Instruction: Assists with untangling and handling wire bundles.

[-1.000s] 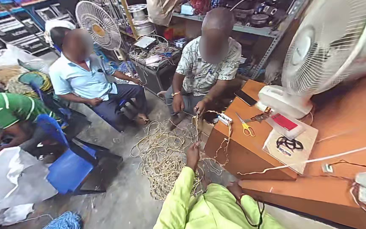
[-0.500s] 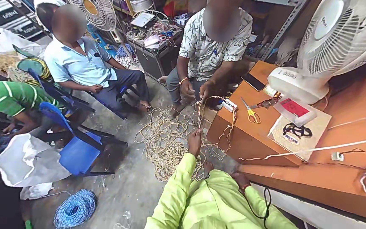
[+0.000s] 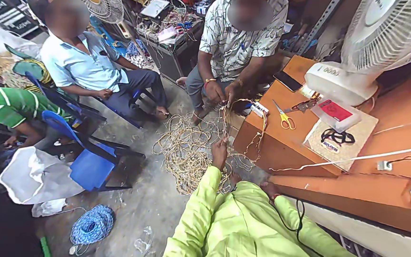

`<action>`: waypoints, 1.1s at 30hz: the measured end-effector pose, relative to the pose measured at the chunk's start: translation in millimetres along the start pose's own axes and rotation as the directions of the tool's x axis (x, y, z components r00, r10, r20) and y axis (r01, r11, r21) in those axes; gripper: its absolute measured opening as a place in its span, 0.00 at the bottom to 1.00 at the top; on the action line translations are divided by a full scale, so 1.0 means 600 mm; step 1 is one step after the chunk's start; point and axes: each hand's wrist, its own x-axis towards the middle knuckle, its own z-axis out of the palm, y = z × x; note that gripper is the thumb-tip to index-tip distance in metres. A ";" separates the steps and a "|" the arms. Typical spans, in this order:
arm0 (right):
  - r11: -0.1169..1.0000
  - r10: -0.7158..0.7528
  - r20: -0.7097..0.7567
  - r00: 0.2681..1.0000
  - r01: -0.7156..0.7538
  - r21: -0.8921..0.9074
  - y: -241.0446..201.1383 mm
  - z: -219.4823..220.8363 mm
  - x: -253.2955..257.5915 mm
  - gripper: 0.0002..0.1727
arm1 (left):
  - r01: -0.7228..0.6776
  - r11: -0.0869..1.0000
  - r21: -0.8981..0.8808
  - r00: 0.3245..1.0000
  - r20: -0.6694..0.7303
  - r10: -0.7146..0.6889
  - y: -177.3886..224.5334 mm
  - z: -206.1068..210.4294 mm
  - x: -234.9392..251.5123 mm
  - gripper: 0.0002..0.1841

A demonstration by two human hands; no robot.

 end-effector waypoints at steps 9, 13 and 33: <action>0.999 -0.011 0.018 1.000 0.011 -0.047 -0.050 -0.015 -0.073 0.26 | 0.035 0.996 0.085 0.999 0.031 -0.038 -0.008 -0.010 -0.014 0.16; 0.989 0.004 0.080 0.997 0.008 -0.151 -0.081 -0.033 -0.103 0.27 | 0.013 0.995 0.101 1.000 0.016 -0.015 -0.016 -0.008 0.006 0.16; 1.000 -0.002 0.020 1.000 0.003 -0.026 -0.037 -0.008 -0.052 0.24 | 0.006 1.000 -0.028 1.000 0.021 -0.005 -0.025 -0.012 0.016 0.12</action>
